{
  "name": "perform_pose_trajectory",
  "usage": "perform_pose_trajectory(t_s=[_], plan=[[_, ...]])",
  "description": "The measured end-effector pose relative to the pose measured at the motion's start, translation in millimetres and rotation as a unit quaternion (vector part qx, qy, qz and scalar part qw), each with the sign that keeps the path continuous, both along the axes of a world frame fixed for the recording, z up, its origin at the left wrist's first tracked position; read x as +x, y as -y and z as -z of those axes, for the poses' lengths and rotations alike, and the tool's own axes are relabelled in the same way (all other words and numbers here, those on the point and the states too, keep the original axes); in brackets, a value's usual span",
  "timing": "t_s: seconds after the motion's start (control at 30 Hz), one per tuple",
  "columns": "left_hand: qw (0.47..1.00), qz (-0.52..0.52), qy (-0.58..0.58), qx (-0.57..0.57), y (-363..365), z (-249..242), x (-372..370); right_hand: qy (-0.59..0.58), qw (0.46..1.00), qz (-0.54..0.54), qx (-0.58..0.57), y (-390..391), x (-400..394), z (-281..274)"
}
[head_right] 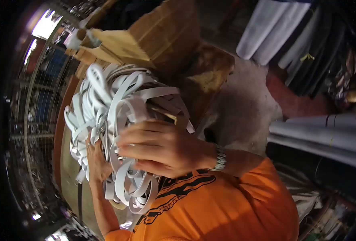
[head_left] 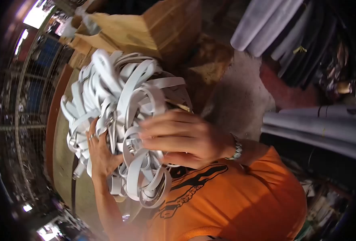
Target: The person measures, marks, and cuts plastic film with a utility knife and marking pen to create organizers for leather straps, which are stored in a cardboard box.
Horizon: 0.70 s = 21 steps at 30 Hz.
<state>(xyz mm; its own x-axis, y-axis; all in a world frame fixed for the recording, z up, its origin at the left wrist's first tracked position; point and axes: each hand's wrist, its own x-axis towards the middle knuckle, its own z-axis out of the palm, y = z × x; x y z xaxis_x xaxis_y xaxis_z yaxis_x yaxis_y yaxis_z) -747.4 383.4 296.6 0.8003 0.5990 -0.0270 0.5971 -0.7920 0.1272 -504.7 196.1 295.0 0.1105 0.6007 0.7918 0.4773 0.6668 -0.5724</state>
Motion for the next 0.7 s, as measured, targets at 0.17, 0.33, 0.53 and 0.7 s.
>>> perform_pose_trajectory(t_s=[0.17, 0.33, 0.53, 0.7], plan=[[0.997, 0.016, 0.054, -0.054, -13, 11, -13, -0.248, 0.923, 0.157, -0.248, 95, 25, 127], [0.992, -0.01, 0.063, -0.107, -14, 16, -25, -0.464, 0.781, -0.008, -0.418, 29, 21, 232], [0.993, 0.003, 0.06, -0.098, -19, 15, -17, -0.599, 0.734, -0.069, -0.312, -93, 56, 179], [0.997, 0.015, 0.05, -0.064, -19, 12, -18, -0.717, 0.57, -0.273, -0.295, -191, 69, 182]])
